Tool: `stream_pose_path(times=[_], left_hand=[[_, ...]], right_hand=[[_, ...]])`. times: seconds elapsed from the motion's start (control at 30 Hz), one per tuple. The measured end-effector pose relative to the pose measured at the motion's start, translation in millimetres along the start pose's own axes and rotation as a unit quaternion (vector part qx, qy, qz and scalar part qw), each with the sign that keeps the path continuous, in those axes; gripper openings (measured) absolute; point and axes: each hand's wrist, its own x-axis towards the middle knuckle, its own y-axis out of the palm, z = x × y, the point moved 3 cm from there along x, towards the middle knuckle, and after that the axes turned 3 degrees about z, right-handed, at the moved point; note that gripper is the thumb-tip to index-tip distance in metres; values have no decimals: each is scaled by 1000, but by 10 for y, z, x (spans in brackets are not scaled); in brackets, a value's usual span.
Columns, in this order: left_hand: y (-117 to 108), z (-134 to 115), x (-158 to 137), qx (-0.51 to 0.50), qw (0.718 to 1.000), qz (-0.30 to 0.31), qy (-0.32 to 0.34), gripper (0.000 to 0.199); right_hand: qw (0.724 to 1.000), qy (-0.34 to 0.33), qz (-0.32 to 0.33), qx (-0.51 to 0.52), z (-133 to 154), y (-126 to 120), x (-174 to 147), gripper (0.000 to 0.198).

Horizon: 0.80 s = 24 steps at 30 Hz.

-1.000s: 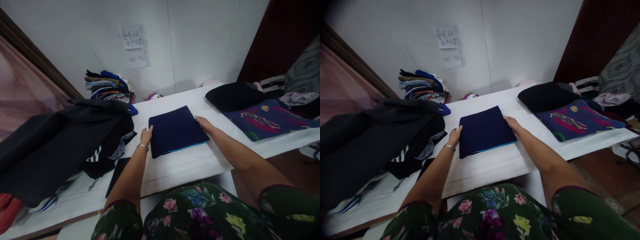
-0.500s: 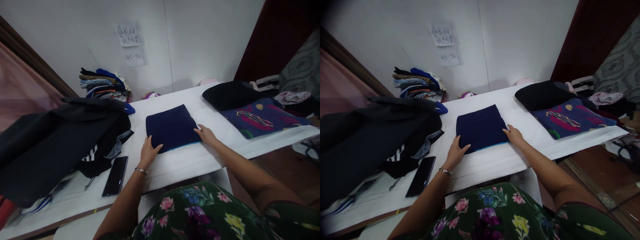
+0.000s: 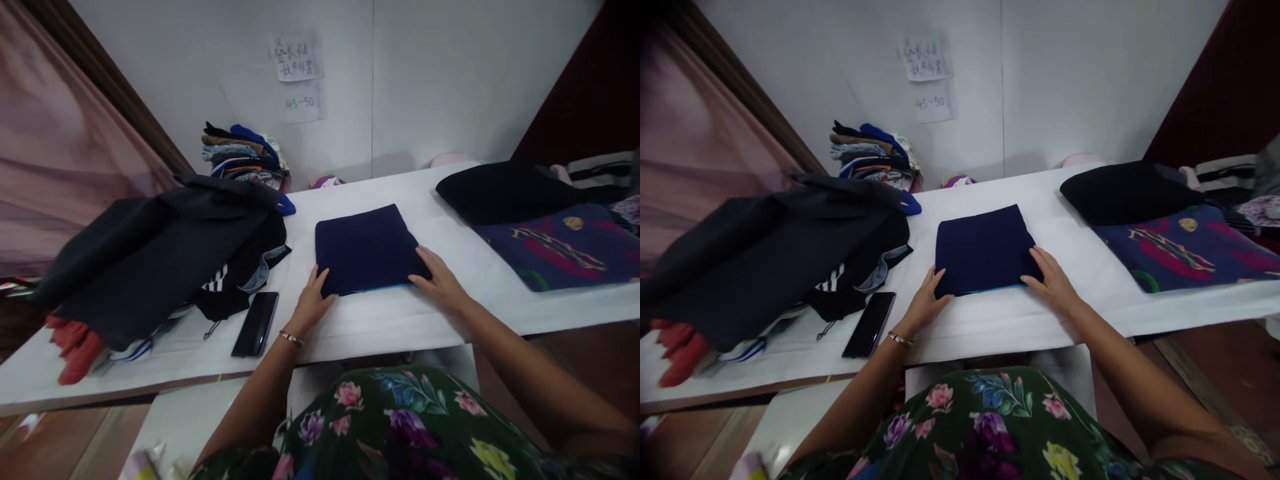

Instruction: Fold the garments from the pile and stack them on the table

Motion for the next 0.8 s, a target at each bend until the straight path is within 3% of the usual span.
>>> stream_pose_path(times=[0.1, 0.27, 0.47, 0.63, 0.8], left_hand=[[2, -33, 11, 58, 998, -31, 9, 64], [3, -64, 16, 157, 987, -33, 31, 66], [-8, -37, 39, 203, 979, -13, 15, 69], [-43, 25, 4, 170, 985, -15, 25, 74], [-302, 123, 6, 7, 997, 83, 9, 70]], right_hand=[[996, -52, 62, -46, 23, 25, -50, 67], [988, -50, 122, -74, -157, 74, -47, 61], [987, -73, 122, -79, -304, 167, -72, 70], [985, -73, 133, -82, -327, 166, -90, 70], [985, -73, 126, -92, -116, -42, -43, 72]])
